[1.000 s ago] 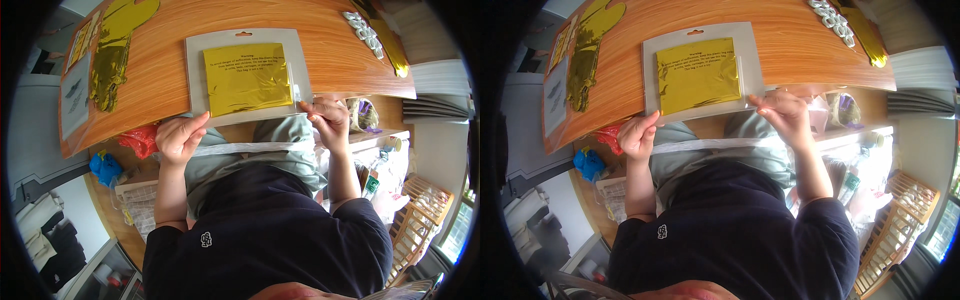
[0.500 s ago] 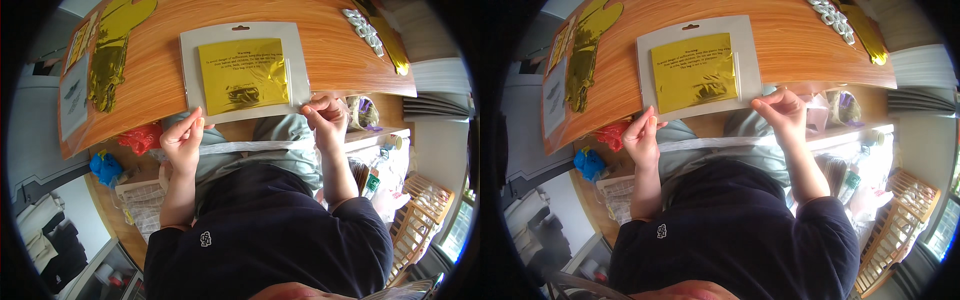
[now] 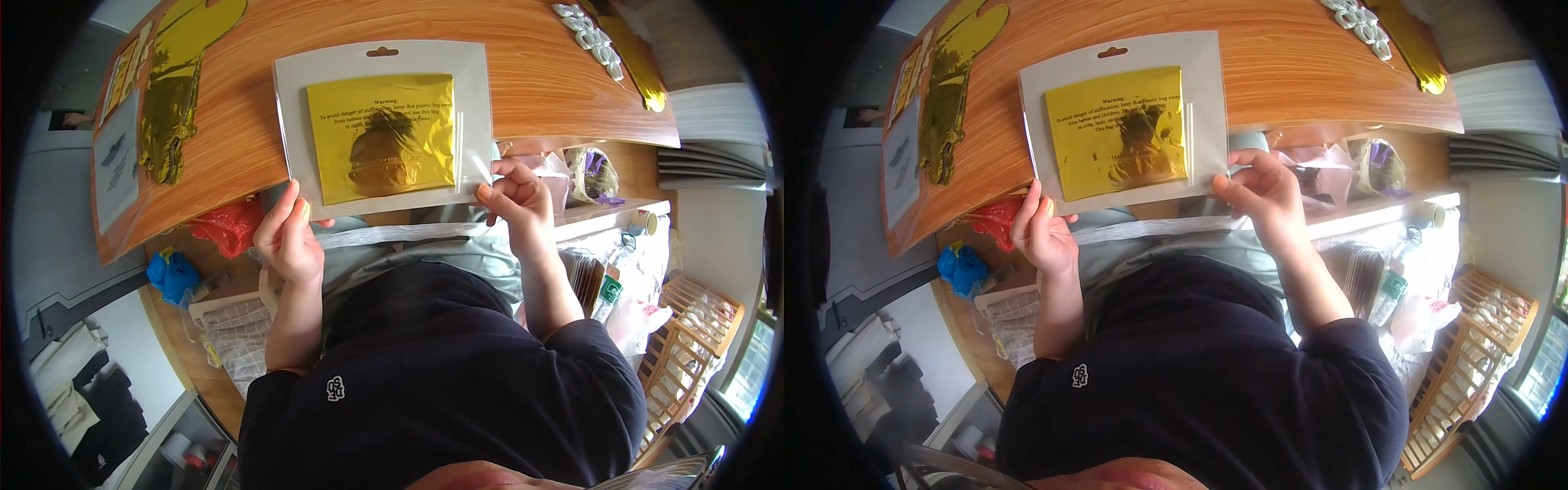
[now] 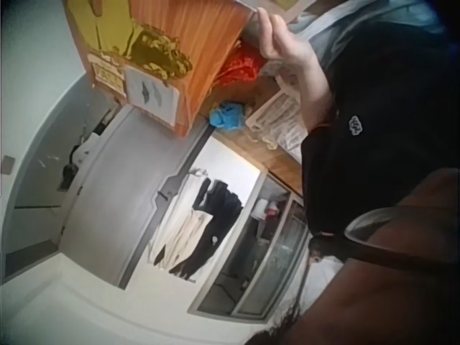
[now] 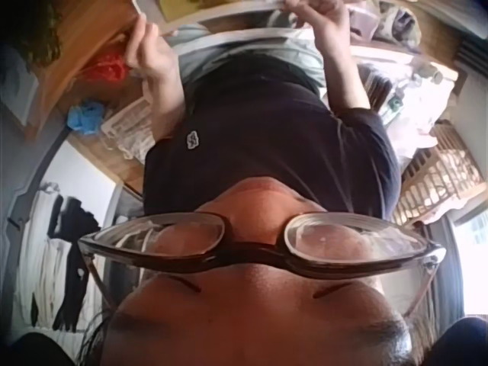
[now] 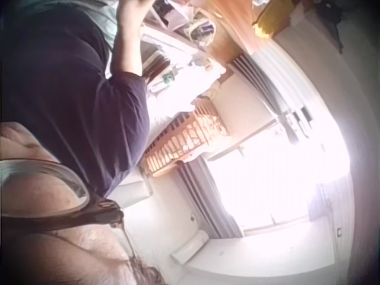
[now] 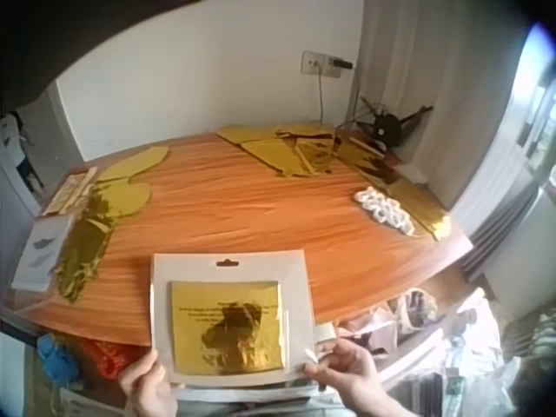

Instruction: The person folds gold foil decorations by hand and places them into cardboard-backed plastic packaging sleeves.

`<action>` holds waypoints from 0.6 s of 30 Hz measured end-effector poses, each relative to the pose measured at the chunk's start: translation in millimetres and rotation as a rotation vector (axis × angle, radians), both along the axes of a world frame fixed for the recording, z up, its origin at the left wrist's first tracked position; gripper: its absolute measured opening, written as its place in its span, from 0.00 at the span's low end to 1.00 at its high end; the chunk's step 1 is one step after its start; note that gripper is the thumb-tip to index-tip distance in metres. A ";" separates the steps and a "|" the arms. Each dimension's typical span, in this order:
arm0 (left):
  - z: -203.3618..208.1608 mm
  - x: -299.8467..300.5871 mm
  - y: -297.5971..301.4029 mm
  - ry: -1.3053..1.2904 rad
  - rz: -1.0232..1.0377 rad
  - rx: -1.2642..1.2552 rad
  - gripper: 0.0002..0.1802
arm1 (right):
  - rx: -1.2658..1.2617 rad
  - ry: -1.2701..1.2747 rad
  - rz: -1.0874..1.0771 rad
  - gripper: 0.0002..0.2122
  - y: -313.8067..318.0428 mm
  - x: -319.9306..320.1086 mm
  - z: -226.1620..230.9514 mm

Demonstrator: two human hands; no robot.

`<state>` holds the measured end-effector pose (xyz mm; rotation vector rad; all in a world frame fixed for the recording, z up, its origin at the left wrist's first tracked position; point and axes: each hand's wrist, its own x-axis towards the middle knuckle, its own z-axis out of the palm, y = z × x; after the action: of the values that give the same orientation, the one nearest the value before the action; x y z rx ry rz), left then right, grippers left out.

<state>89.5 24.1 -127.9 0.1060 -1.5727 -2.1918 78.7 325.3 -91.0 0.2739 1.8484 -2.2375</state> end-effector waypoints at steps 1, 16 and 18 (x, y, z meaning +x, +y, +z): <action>-2.4 0.1 -1.9 -0.002 -0.002 0.000 0.17 | 0.000 -0.002 -0.002 0.11 0.0 0.3 0.0; 12.7 2.3 28.3 0.118 -0.346 0.199 0.61 | -0.146 0.068 0.056 0.06 -12.0 11.6 -5.8; 13.7 1.2 25.9 0.052 -0.462 0.188 0.68 | -0.185 0.112 0.035 0.06 -19.5 13.9 -5.8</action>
<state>90.6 50.0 -114.2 -0.2844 -1.4694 -2.6658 92.6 305.8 -96.8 0.0848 1.6673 -2.4237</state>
